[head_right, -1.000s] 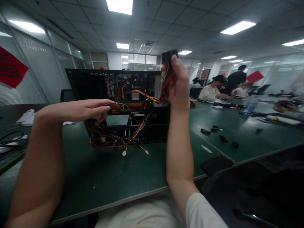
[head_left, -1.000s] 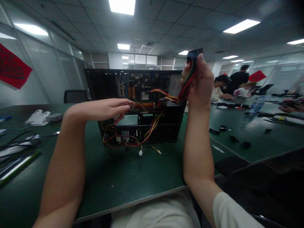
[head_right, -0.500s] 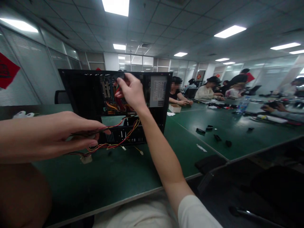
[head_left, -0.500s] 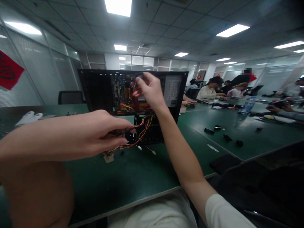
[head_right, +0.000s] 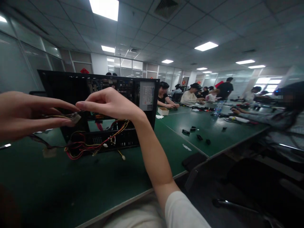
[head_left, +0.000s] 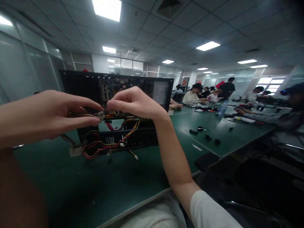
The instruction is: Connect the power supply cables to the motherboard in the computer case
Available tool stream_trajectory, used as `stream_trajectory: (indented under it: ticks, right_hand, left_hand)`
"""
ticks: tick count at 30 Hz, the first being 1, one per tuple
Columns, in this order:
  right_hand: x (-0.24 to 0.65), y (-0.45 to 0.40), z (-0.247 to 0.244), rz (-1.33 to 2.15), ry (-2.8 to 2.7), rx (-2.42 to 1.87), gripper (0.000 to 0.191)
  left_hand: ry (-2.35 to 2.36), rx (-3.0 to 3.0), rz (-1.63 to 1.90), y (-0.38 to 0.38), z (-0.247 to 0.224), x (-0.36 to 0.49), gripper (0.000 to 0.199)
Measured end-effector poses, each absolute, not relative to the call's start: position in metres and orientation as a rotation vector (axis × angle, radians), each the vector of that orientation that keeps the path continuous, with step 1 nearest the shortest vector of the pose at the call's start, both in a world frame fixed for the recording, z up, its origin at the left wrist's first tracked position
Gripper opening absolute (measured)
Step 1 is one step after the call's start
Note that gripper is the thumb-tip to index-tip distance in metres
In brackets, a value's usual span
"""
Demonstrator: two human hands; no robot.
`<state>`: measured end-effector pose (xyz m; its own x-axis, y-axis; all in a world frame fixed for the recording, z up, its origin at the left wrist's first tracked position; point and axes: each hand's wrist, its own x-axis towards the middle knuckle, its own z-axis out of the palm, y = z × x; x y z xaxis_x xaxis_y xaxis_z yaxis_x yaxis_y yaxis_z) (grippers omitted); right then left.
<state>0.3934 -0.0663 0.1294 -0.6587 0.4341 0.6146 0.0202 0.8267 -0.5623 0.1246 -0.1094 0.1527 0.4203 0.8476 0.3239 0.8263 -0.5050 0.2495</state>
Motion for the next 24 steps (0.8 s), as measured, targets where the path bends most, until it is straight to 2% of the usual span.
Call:
stream_trajectory:
  ticks: [3,6,11,18,24]
  right_hand:
    - [0.412,-0.073,0.136,0.510,-2.048,-0.419,0.055]
    - [0.428,-0.065,0.139,0.443,-1.777,-0.431,0.058]
    - [0.447,-0.053,0.144,0.434,-1.436,-0.358,0.060]
    - [0.484,-0.037,0.149,0.470,-1.393,-0.384,0.052]
    - [0.507,-0.025,0.149,0.537,-1.397,-0.364,0.052]
  left_hand:
    - [1.518,2.569,0.379,-0.107,0.153,0.121,0.071]
    - [1.339,2.519,0.264,-0.109,0.157,0.124,0.060]
    - [1.237,2.551,0.475,-0.103,0.163,0.133,0.047]
    - [1.233,2.508,0.719,-0.087,0.161,0.133,0.056]
    - [1.369,2.509,0.904,-0.081,0.162,0.126,0.055]
